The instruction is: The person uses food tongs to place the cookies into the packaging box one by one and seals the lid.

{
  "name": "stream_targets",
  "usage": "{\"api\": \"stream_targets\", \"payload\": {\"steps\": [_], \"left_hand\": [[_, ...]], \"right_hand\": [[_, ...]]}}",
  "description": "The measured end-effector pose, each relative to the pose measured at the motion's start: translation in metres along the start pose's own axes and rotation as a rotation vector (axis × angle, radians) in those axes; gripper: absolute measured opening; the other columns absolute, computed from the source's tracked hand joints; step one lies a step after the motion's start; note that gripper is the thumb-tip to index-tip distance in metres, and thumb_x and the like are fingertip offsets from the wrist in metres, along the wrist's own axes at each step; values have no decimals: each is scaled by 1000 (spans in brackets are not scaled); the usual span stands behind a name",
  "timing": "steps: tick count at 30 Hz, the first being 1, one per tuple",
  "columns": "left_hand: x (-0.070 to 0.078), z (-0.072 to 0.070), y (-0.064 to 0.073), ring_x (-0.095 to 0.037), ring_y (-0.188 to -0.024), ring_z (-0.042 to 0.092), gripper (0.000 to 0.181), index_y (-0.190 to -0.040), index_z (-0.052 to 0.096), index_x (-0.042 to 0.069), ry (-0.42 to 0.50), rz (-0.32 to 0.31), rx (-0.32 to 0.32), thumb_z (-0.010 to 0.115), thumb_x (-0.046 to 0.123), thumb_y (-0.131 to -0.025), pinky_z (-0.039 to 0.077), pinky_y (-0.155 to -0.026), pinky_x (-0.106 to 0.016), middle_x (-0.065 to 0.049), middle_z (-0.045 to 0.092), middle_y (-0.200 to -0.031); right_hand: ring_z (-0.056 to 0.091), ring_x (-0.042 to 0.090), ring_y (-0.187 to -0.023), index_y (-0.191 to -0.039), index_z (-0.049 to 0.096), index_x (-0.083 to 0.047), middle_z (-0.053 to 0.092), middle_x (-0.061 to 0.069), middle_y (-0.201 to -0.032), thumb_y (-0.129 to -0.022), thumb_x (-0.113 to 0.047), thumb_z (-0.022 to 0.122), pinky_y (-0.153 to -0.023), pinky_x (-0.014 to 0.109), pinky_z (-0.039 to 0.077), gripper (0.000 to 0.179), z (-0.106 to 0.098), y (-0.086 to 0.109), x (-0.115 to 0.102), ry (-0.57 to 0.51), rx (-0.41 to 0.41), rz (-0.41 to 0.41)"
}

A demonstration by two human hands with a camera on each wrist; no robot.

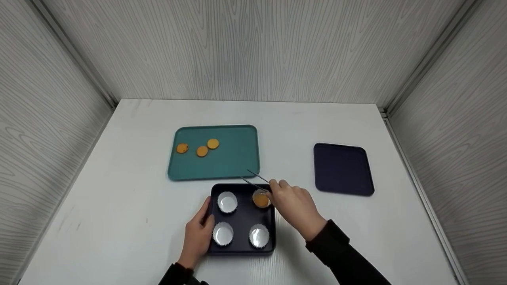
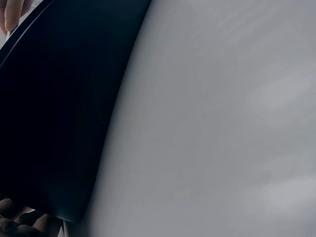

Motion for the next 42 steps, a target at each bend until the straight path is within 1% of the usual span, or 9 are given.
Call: {"api": "stream_targets", "payload": {"steps": [3, 7, 12, 16, 23, 29, 33, 37, 42], "left_hand": [[0, 0, 0, -11, -123, 57, 56, -157, 43, 15, -8, 1, 3, 54, 11, -102, 48, -89, -32, 0, 47, -156], [0, 0, 0, -9, -118, 57, 56, -158, 42, 17, -4, -18, -11, 54, 12, -103, 46, -89, -30, 2, 46, -157], [1, 0, 0, -9, -121, 56, 57, -158, 42, 18, -1, -30, -23, 54, 13, -103, 46, -91, -31, 4, 44, -158], [1, 0, 0, -9, -130, 52, 57, -159, 41, 17, -5, -28, -27, 54, 12, -104, 47, -95, -34, 2, 44, -158], [1, 1, 0, -15, -145, 39, 57, -159, 38, 12, 48, -8, -36, 52, 9, -105, 41, -113, -38, -2, 40, -161], [0, 0, 0, -18, -143, 43, 56, -158, 42, 12, 26, 3, -11, 53, 8, -103, 43, -111, -41, -4, 45, -158], [0, 0, 0, -15, -143, 43, 57, -158, 42, 14, 19, -7, -12, 53, 10, -103, 44, -110, -40, -2, 45, -158], [0, 0, 0, -13, -142, 42, 57, -159, 41, 17, 23, -17, -19, 53, 11, -104, 44, -110, -39, 0, 44, -158], [-1, 0, 0, -18, -143, 43, 57, -158, 42, 16, 23, -10, -13, 54, 11, -103, 42, -112, -41, -2, 45, -158]], "right_hand": [[39, 15, -40, -107, 65, -1, 51, 4, -67, -89, -13, 80, -37, 28, 34, 26, 4, -8, 0, 19, 22, -30], [37, 16, -39, -104, 63, -1, 47, 4, -66, -91, -14, 79, -36, 31, 36, 25, 10, -19, -1, 48, 45, -67], [45, 19, -40, -105, 62, 0, 50, 5, -68, -91, -14, 78, -36, 33, 40, 25, 17, -32, -1, 59, 37, -77], [51, 22, -42, -109, 63, 2, 53, 7, -71, -92, -13, 78, -38, 34, 43, 27, 22, -43, -2, 64, 24, -83], [54, 23, -45, -116, 63, 6, 55, 10, -74, -94, -18, 75, -40, 34, 47, 35, 33, -61, -5, 50, -2, -83], [60, 26, -51, -121, 64, 10, 60, 15, -81, -92, -14, 78, -44, 35, 51, 40, 44, -74, -7, 13, -22, -65], [59, 25, -51, -122, 64, 11, 61, 16, -84, -92, -7, 75, -44, 35, 51, 37, 51, -82, -7, -5, -47, -56], [58, 24, -50, -119, 62, 10, 59, 16, -83, -92, -3, 72, -43, 34, 50, 31, 59, -89, -8, 4, -60, -60], [61, 25, -54, -120, 62, 12, 63, 18, -89, -94, -7, 73, -46, 34, 53, 34, 69, -99, -10, 43, -68, -82]]}}
Point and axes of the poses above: each hand's wrist, its own y-axis away from the middle knuckle, its own z-axis out of the palm, x = y × z, the point moved 4 cm from there along -y, towards the middle knuckle
